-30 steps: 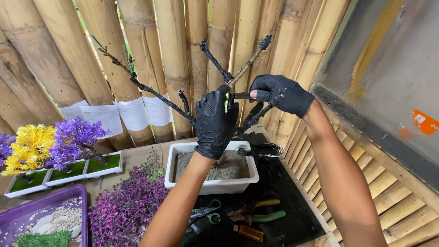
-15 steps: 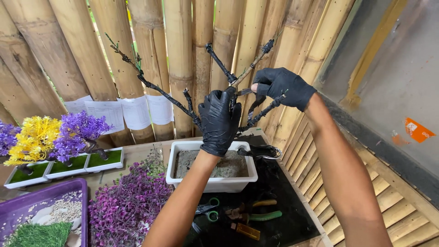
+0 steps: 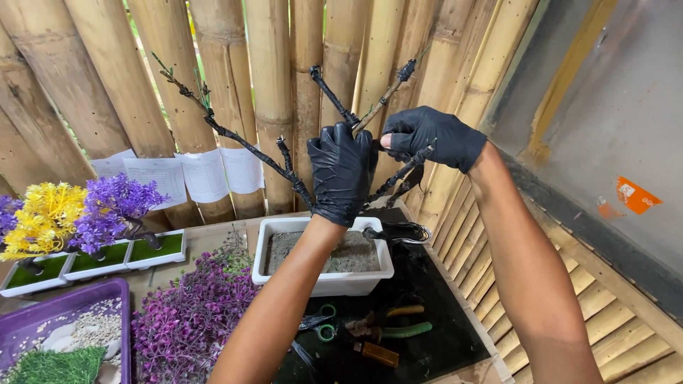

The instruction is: The person wraps black wire around the branches of a small bonsai tree to shape them. They use their gloved hands to twist and secure the wire along the branches, then use pliers to cut the excess wire.

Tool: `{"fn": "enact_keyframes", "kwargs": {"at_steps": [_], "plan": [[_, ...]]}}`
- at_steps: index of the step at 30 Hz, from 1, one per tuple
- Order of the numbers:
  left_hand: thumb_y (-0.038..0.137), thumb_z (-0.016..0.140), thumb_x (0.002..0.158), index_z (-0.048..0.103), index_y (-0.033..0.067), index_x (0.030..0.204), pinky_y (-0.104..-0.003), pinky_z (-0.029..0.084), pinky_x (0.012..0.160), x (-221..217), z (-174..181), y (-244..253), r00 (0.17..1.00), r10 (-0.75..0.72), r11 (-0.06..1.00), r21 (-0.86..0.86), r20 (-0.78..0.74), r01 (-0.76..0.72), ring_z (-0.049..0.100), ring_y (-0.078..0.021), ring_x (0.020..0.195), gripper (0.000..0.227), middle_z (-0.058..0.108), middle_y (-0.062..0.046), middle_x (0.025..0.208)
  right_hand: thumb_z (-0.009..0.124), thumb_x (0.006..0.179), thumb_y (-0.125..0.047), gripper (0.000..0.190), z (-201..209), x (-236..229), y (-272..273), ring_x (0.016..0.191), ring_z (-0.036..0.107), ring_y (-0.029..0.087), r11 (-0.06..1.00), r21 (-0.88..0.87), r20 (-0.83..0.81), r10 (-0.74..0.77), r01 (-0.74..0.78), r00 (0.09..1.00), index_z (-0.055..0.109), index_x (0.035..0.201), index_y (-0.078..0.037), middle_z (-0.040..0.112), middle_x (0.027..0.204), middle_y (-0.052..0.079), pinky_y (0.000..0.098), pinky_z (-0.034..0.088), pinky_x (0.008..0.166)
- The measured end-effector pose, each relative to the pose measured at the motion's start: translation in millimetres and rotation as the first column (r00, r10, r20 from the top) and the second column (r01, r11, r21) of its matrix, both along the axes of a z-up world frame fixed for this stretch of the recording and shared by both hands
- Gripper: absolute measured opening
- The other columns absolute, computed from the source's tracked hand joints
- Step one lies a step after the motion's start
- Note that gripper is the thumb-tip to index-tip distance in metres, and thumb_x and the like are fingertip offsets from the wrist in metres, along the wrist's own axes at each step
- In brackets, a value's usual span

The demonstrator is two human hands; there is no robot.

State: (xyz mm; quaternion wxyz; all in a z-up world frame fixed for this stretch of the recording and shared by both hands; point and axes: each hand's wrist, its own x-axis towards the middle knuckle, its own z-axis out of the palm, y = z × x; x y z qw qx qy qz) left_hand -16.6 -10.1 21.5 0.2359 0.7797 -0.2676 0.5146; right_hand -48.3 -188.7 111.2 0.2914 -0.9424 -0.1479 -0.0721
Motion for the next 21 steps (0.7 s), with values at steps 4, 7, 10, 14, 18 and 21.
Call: {"fn": "enact_keyframes", "kwargs": {"at_steps": [4, 7, 10, 14, 18, 21], "plan": [[0.023, 0.071, 0.094, 0.060, 0.0167, 0.097, -0.051, 0.046, 0.081, -0.9, -1.2, -3.9, 0.998, 0.047, 0.997, 0.057, 0.045, -0.050, 0.057, -0.0341, 0.090, 0.013, 0.050, -0.008, 0.092, 0.070, 0.100, -0.038, 0.018, 7.8, -15.1, 8.8, 0.085, 0.075, 0.021, 0.999, 0.032, 0.024, -0.034, 0.033, 0.999, 0.079, 0.100, -0.023, 0.078, 0.081, 0.005, 0.0311, 0.053, 0.085], [0.021, 0.063, 0.100, 0.056, 0.0144, 0.089, -0.047, 0.047, 0.073, -8.2, 2.6, -3.8, 0.994, 0.025, 1.000, 0.007, 0.111, -0.026, 0.056, -0.0339, 0.082, 0.015, 0.048, -0.008, 0.085, 0.069, 0.101, -0.032, 0.021, 10.3, -18.4, 8.2, 0.077, 0.074, 0.022, 0.992, 0.120, 0.012, 0.037, -0.039, 0.999, 0.079, 0.091, -0.016, 0.077, 0.075, 0.010, 0.0311, 0.054, 0.081], [0.022, 0.064, 0.099, 0.056, 0.0137, 0.089, -0.046, 0.047, 0.069, -0.7, -0.4, -5.6, 0.987, 0.027, 1.000, 0.002, 0.159, -0.028, 0.056, -0.0321, 0.078, 0.015, 0.050, -0.007, 0.086, 0.068, 0.102, -0.034, 0.025, 11.6, -19.9, 1.7, 0.082, 0.071, 0.021, 0.976, 0.180, 0.033, 0.117, -0.121, 0.993, 0.079, 0.093, -0.014, 0.077, 0.081, 0.011, 0.0316, 0.054, 0.081], [0.026, 0.060, 0.100, 0.056, 0.0098, 0.094, -0.051, 0.046, 0.063, -8.8, 7.6, 4.0, 0.989, -0.095, 0.986, -0.126, 0.116, 0.109, 0.055, -0.0405, 0.077, 0.018, 0.048, -0.013, 0.083, 0.067, 0.104, -0.028, 0.025, 11.5, -17.9, -1.4, 0.073, 0.070, 0.018, 0.964, 0.208, 0.083, 0.149, -0.163, 0.985, 0.075, 0.089, -0.011, 0.074, 0.076, 0.009, 0.0315, 0.056, 0.079], [0.010, 0.072, 0.086, 0.064, 0.0151, 0.088, -0.044, 0.052, 0.063, 9.1, -5.6, 22.2, 0.970, -0.223, 0.931, -0.272, 0.100, 0.243, 0.061, -0.0371, 0.074, 0.010, 0.052, -0.008, 0.077, 0.058, 0.108, -0.018, 0.022, 3.7, -18.8, 1.7, 0.083, 0.073, 0.020, 0.905, 0.395, 0.121, 0.119, -0.157, 0.986, 0.072, 0.099, -0.004, 0.073, 0.085, 0.013, 0.0350, 0.061, 0.086], [0.016, 0.074, 0.090, 0.065, 0.0142, 0.083, -0.040, 0.054, 0.067, 14.2, -5.7, 33.5, 0.932, -0.357, 0.817, -0.462, 0.063, 0.344, 0.064, -0.0364, 0.074, 0.011, 0.056, -0.009, 0.072, 0.060, 0.108, -0.018, 0.019, -12.6, -10.5, 2.6, 0.084, 0.075, 0.020, 0.837, 0.524, 0.110, 0.118, -0.159, 0.987, 0.069, 0.099, -0.003, 0.073, 0.086, 0.012, 0.0328, 0.062, 0.084]]}}
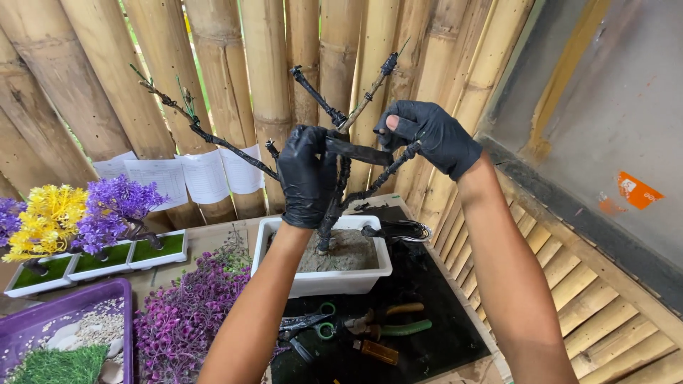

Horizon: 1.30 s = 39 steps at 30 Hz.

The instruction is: The person wraps black wire around the branches of a small bonsai tree to shape them. They use their gloved hands to twist and secure the wire along the branches, then use pliers to cut the excess wire.

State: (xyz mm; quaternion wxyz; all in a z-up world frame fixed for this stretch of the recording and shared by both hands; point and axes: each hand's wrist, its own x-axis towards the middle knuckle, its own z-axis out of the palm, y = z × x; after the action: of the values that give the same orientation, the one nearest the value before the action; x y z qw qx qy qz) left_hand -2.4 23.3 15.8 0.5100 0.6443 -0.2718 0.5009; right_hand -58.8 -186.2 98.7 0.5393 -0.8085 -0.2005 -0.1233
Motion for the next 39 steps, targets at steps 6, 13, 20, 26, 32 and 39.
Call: {"fn": "enact_keyframes", "kwargs": {"at_steps": [6, 13, 20, 26, 32, 39], "plan": [[0.011, 0.075, 0.093, 0.071, 0.0140, 0.082, -0.041, 0.054, 0.074, 23.7, 2.0, 33.1, 0.999, -0.035, 0.999, -0.006, 0.013, 0.035, 0.065, -0.0362, 0.076, 0.013, 0.060, -0.010, 0.071, 0.067, 0.103, -0.020, 0.017, -33.5, 13.3, 10.6, 0.080, 0.075, 0.019, 0.997, -0.006, -0.049, -0.082, 0.081, 0.995, 0.072, 0.100, -0.005, 0.076, 0.085, 0.011, 0.0317, 0.061, 0.078], [0.017, 0.080, 0.082, 0.072, 0.0226, 0.085, -0.037, 0.040, 0.099, 21.1, 7.1, 51.3, 0.942, 0.335, 0.914, 0.238, 0.013, -0.328, 0.058, -0.0285, 0.102, 0.010, 0.060, -0.002, 0.089, 0.072, 0.099, -0.013, 0.019, -73.6, 66.6, 21.0, 0.084, 0.077, 0.022, 0.984, 0.177, -0.063, -0.022, 0.033, 0.998, 0.072, 0.115, -0.004, 0.076, 0.095, 0.016, 0.0364, 0.065, 0.082], [0.017, 0.082, 0.066, 0.070, 0.0218, 0.080, -0.046, 0.039, 0.097, 70.1, -4.2, 37.5, 0.905, 0.425, 0.842, 0.358, 0.021, -0.404, 0.054, -0.0295, 0.102, 0.019, 0.057, -0.001, 0.090, 0.069, 0.098, -0.005, 0.022, -96.7, 109.9, 39.1, 0.080, 0.076, 0.022, 0.931, 0.361, -0.037, 0.069, -0.050, 0.997, 0.070, 0.120, -0.003, 0.074, 0.094, 0.013, 0.0337, 0.065, 0.076], [0.011, 0.085, 0.060, 0.068, 0.0167, 0.078, -0.048, 0.034, 0.099, 88.3, -4.1, 28.7, 0.864, 0.504, 0.765, 0.462, 0.007, -0.450, 0.053, -0.0295, 0.105, 0.025, 0.060, -0.004, 0.091, 0.068, 0.096, -0.001, 0.031, -78.8, 103.8, 73.9, 0.080, 0.073, 0.021, 0.811, 0.547, -0.036, 0.271, -0.208, 0.962, 0.069, 0.128, -0.002, 0.074, 0.095, 0.014, 0.0306, 0.062, 0.074], [0.010, 0.077, 0.071, 0.059, 0.0123, 0.075, -0.043, 0.029, 0.106, 72.9, 9.2, 31.3, 0.875, 0.464, 0.824, 0.431, -0.138, -0.368, 0.055, -0.0286, 0.104, 0.019, 0.062, -0.005, 0.089, 0.066, 0.097, 0.001, 0.026, -102.2, 148.8, 59.6, 0.079, 0.069, 0.025, 0.789, 0.533, -0.015, 0.371, -0.307, 0.928, 0.069, 0.123, 0.000, 0.072, 0.096, 0.016, 0.0327, 0.059, 0.073], [0.033, 0.079, 0.073, 0.062, 0.0235, 0.075, -0.047, 0.038, 0.097, 99.6, -5.0, 37.8, 0.796, 0.605, 0.689, 0.519, -0.026, -0.506, 0.052, -0.0251, 0.102, 0.020, 0.053, 0.001, 0.090, 0.066, 0.103, -0.006, 0.018, -96.3, 146.1, 57.8, 0.093, 0.070, 0.025, 0.961, 0.089, 0.179, 0.244, -0.263, 0.953, 0.066, 0.116, 0.006, 0.070, 0.100, 0.021, 0.0349, 0.060, 0.083]]}}
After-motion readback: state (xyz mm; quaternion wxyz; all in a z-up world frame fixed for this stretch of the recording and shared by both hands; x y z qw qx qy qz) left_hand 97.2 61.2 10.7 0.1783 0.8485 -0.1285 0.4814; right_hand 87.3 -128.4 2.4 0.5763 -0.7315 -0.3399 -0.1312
